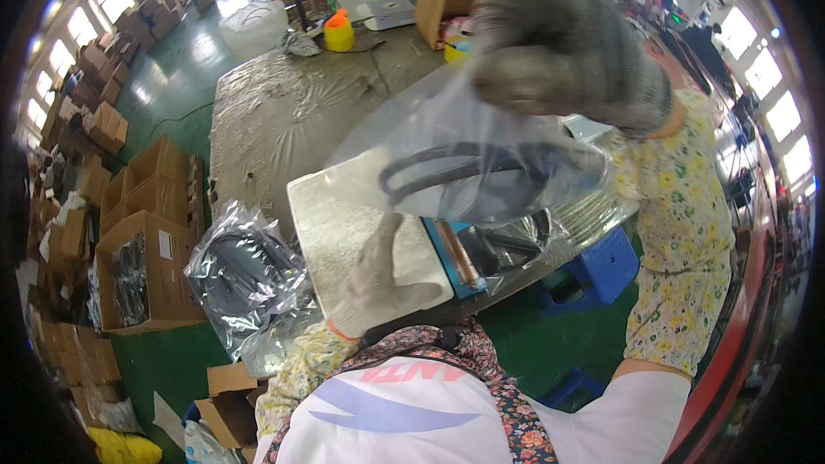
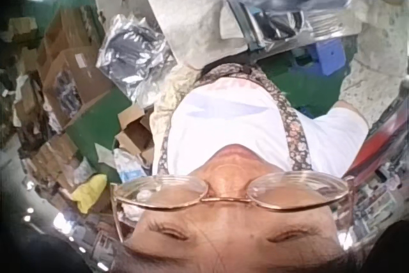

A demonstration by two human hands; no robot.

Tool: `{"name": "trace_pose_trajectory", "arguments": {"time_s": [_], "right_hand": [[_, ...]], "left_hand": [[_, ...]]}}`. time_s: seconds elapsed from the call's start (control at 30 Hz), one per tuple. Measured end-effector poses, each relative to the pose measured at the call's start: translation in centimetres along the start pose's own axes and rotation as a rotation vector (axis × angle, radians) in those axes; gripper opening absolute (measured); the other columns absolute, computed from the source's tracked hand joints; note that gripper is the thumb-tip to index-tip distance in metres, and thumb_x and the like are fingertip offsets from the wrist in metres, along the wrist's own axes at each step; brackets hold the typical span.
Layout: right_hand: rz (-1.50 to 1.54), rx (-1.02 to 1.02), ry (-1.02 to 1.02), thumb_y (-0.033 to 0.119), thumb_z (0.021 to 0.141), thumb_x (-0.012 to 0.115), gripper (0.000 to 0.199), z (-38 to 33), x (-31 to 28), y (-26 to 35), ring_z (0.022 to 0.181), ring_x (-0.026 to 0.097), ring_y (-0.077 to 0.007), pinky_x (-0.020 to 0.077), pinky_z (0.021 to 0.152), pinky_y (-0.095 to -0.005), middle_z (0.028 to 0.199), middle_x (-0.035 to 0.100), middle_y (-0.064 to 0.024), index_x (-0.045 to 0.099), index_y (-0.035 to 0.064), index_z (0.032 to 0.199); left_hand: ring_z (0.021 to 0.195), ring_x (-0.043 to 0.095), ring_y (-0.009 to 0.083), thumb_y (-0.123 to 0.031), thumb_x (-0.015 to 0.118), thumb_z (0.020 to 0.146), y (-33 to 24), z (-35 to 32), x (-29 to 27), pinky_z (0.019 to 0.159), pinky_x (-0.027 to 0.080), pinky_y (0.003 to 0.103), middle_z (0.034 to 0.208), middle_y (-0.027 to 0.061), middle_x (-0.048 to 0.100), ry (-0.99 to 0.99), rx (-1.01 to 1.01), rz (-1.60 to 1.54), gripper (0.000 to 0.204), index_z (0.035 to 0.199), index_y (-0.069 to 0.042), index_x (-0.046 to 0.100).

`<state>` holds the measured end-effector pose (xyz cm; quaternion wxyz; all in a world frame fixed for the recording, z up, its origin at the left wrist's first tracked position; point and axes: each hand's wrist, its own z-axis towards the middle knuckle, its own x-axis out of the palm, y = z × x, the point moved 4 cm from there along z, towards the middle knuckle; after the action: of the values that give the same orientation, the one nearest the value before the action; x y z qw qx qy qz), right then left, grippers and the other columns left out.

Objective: The person packages coiled cables by inserting them into plastic bags and sealing the bags using a heat sealer.

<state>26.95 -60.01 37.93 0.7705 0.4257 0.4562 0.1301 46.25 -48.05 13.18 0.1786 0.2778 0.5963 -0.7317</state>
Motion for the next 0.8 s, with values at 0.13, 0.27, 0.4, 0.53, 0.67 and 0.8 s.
{"name": "trace_pose_trajectory", "arguments": {"time_s": [0.13,0.27,0.4,0.53,0.67,0.8], "right_hand": [[-0.018,-0.198,-0.187,0.013,0.080,0.075,0.016,-3.6,2.4,1.4,0.057,0.057,-0.0110,0.0432,0.046,-0.0235,0.067,0.060,-0.0035,0.064,0.0017,0.080],[0.186,-0.093,-0.062,0.007,0.071,0.083,0.020,-3.4,8.1,-3.8,0.064,0.063,-0.0167,0.0477,0.056,-0.0284,0.071,0.065,-0.0041,0.063,0.0080,0.069],[-0.204,-0.158,-0.099,0.021,0.063,0.089,0.030,-5.6,12.5,-4.1,0.066,0.062,-0.0205,0.0460,0.057,-0.0342,0.073,0.063,-0.0006,0.063,0.0133,0.077],[-0.590,-0.107,-0.099,0.038,0.057,0.087,0.037,-9.0,17.5,-2.4,0.072,0.063,-0.0208,0.0467,0.062,-0.0346,0.078,0.064,0.0007,0.064,0.0194,0.080],[-0.181,0.042,-0.341,0.027,0.064,0.085,0.028,-10.8,22.1,-4.1,0.083,0.066,-0.0219,0.0501,0.061,-0.0322,0.083,0.065,-0.0025,0.065,0.0153,0.080],[-0.008,0.703,-0.588,0.013,0.076,0.078,0.014,-14.4,28.7,-12.9,0.078,0.065,-0.0220,0.0523,0.067,-0.0322,0.084,0.065,-0.0080,0.068,0.0073,0.085]], "left_hand": [[0.099,0.056,0.0150,-0.010,0.066,0.084,2.5,1.8,-3.5,0.091,0.045,0.030,0.115,0.0071,0.058,-0.095,-0.102,-1.064,0.066,0.142,0.001,0.035],[0.086,0.057,0.0077,-0.014,0.059,0.089,6.4,1.1,-10.8,0.074,0.049,0.023,0.101,0.0044,0.064,-0.067,-0.072,-1.137,0.039,0.125,0.001,0.055],[0.092,0.064,0.0162,-0.025,0.068,0.090,11.0,-0.5,-9.5,0.076,0.054,0.029,0.097,0.0069,0.067,-0.213,-0.146,-1.288,0.032,0.108,0.000,0.060],[0.077,0.062,0.0176,-0.016,0.062,0.092,9.4,-3.1,-9.4,0.076,0.054,0.032,0.087,0.0127,0.066,-0.645,0.084,-1.013,0.020,0.097,0.003,0.060],[0.074,0.062,0.0177,-0.014,0.061,0.087,5.4,0.6,-12.4,0.071,0.052,0.032,0.080,0.0130,0.066,-0.707,0.071,-0.821,0.016,0.090,0.002,0.064],[0.071,0.062,0.0139,-0.021,0.055,0.089,6.6,11.3,-5.5,0.068,0.050,0.028,0.076,0.0073,0.067,0.020,-0.248,-0.292,0.025,0.095,-0.001,0.069]]}}
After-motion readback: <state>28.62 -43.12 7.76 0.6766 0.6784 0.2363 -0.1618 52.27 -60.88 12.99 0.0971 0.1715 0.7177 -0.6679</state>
